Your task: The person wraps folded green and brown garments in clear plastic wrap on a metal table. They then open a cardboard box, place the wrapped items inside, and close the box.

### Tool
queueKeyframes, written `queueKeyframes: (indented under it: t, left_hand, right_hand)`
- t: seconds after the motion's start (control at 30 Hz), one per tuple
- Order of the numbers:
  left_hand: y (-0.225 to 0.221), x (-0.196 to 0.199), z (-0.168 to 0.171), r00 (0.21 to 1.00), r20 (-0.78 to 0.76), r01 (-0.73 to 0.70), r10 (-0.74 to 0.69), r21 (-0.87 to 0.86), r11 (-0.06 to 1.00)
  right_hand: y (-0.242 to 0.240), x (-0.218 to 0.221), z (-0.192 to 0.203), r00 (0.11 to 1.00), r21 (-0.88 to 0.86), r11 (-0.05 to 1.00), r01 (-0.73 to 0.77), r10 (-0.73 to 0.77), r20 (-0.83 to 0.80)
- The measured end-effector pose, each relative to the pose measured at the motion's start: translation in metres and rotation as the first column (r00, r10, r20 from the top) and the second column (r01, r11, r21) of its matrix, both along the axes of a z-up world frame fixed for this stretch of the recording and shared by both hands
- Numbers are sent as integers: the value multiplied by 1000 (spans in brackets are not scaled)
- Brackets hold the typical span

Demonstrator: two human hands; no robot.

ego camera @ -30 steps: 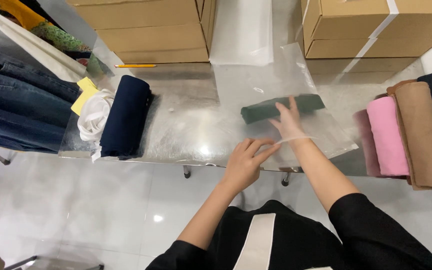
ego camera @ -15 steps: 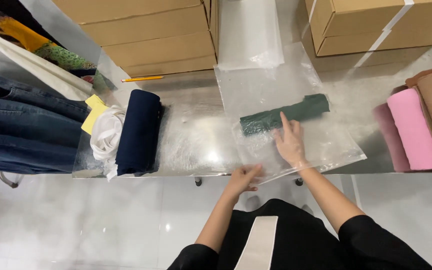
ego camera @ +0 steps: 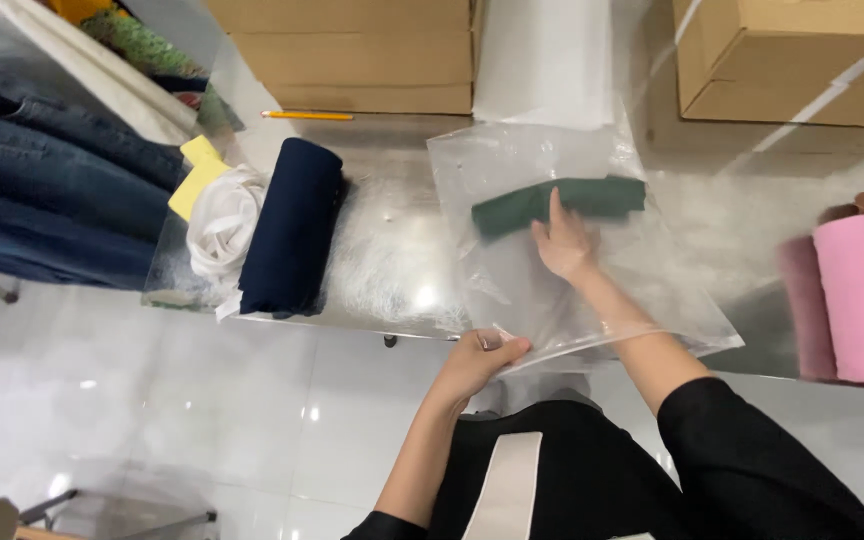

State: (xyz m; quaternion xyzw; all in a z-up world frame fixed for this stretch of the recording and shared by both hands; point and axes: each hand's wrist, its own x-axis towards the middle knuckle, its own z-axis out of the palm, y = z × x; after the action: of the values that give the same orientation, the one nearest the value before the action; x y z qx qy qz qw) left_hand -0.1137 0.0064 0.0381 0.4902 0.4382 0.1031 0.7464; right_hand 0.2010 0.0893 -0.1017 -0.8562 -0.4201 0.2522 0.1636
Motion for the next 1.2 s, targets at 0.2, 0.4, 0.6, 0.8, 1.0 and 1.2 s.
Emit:
queueKeyframes:
  t: [0.2, 0.4, 0.6, 0.8, 1.0, 1.2]
  left_hand:
    - [9, -53, 65, 977, 44, -204, 207, -63, 977]
    - [18, -99, 87, 915, 34, -403, 403, -19, 915]
    - [16, -100, 119, 889, 16, -458, 458, 18, 889]
    - [9, -102, 117, 856, 27, -514, 516, -57, 856]
    - [15, -90, 147, 861, -139, -502, 490, -77, 861]
    - [33, -73, 81, 868, -24, -489, 495, 126, 863]
  right_hand:
    - [64, -55, 85, 982, -23, 983, -181, 179, -54]
    - [113, -75, 95, 934, 147, 927, -346, 355, -38]
    - [156, -100, 156, 979, -116, 973, -202, 201, -20]
    - [161, -79, 112, 939, 50, 939, -340, 342, -34]
    - [123, -52, 66, 881, 315, 880, -355, 202, 428]
    - [27, -48, 43, 769, 369, 834, -410, 98, 631]
